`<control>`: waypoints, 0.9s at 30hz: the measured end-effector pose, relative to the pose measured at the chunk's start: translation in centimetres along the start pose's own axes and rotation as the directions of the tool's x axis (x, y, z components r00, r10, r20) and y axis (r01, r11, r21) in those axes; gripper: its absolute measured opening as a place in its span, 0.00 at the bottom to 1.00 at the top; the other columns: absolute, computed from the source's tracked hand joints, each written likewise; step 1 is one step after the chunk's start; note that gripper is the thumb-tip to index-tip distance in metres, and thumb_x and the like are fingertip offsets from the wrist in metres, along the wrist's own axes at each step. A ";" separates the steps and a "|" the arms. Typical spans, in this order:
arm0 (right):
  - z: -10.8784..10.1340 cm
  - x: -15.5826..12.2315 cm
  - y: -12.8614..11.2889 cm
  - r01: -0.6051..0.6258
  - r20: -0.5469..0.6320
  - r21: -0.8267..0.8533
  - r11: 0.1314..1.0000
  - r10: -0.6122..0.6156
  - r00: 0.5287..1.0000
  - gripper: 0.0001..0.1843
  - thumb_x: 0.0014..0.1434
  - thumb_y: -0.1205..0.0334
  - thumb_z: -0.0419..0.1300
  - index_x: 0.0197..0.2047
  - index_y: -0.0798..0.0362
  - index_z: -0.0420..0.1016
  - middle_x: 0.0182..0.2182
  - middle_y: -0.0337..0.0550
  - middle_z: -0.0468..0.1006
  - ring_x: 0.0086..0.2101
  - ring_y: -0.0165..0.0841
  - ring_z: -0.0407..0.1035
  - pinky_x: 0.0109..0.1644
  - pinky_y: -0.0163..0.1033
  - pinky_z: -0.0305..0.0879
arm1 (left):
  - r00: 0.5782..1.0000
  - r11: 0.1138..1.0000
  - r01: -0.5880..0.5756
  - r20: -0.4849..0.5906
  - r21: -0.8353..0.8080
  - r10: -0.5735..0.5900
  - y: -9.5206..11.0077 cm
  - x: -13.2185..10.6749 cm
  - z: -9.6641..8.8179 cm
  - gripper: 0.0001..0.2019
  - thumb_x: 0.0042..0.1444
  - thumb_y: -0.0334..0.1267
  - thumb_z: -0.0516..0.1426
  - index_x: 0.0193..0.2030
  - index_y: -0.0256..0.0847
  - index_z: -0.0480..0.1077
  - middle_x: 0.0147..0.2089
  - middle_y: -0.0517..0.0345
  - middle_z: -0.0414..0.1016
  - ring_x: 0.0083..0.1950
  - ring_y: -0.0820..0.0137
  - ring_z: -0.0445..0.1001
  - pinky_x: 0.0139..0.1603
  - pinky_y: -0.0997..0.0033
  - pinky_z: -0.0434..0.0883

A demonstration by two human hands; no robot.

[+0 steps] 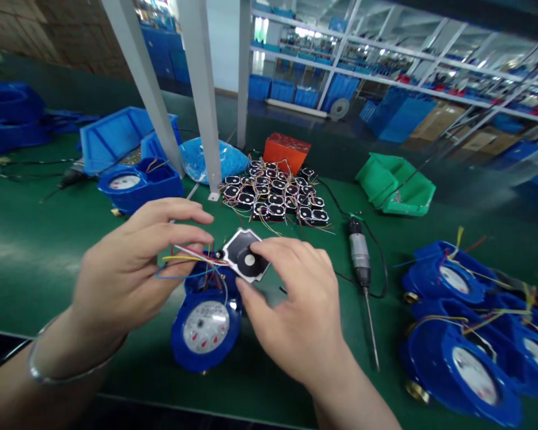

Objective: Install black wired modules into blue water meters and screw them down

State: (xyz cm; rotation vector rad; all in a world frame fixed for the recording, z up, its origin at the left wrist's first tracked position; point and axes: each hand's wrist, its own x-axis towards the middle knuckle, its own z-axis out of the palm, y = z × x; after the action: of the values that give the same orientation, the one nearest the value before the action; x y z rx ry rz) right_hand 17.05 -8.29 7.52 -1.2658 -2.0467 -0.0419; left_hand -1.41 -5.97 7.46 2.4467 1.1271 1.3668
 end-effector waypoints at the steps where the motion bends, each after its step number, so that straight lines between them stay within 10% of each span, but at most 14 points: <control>1: -0.2 0.0 0.1 -0.003 0.003 0.011 1.000 0.003 1.000 0.14 0.50 0.62 0.60 0.42 0.51 0.67 0.39 0.37 0.72 0.38 0.28 0.66 0.41 0.35 0.62 | 1.000 1.000 0.001 -0.011 -0.003 -0.001 0.3 -0.1 -0.3 0.07 0.53 0.28 0.52 0.37 0.39 0.69 0.41 0.57 0.71 0.45 0.70 0.69 0.49 0.70 0.66; 8: 0.4 0.4 1.2 0.013 0.085 0.009 1.000 -0.014 0.996 0.14 0.50 0.64 0.59 0.43 0.52 0.68 0.42 0.36 0.72 0.43 0.28 0.66 0.47 0.35 0.64 | 0.955 0.956 0.269 0.098 0.121 -0.281 0.0 -2.2 -1.8 0.05 0.55 0.35 0.53 0.35 0.44 0.70 0.29 0.64 0.71 0.30 0.75 0.70 0.29 0.77 0.65; 15: 2.1 0.7 2.1 -0.030 0.257 -0.018 0.999 0.033 0.966 0.13 0.48 0.66 0.58 0.41 0.52 0.70 0.41 0.37 0.71 0.41 0.29 0.67 0.46 0.37 0.66 | 0.702 0.778 0.427 0.373 0.460 -0.606 -1.2 -3.2 1.6 0.14 0.52 0.49 0.52 0.35 0.41 0.71 0.35 0.54 0.73 0.35 0.62 0.72 0.31 0.67 0.64; 21: 2.1 0.6 2.1 -0.030 0.298 0.012 0.999 0.025 0.954 0.13 0.48 0.67 0.58 0.40 0.51 0.69 0.40 0.36 0.72 0.40 0.29 0.67 0.45 0.36 0.66 | 0.686 0.788 0.461 0.400 0.409 -0.609 -1.5 -3.4 2.6 0.12 0.55 0.40 0.49 0.26 0.39 0.68 0.31 0.55 0.69 0.31 0.67 0.69 0.28 0.70 0.60; 27: 2.8 0.8 1.3 -0.036 0.381 0.174 0.984 -0.033 0.924 0.15 0.48 0.69 0.58 0.41 0.53 0.70 0.41 0.38 0.72 0.41 0.27 0.67 0.48 0.33 0.65 | 0.822 0.839 0.538 0.267 -0.080 -0.502 -2.5 -5.6 2.6 0.12 0.59 0.37 0.46 0.26 0.38 0.62 0.26 0.60 0.65 0.28 0.74 0.64 0.29 0.74 0.61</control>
State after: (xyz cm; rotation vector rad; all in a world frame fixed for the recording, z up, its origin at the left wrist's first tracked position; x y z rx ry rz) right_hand 16.33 -5.91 5.48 -1.2348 -2.3161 0.4131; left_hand -2.54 -7.24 1.06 1.9152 1.4267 0.9235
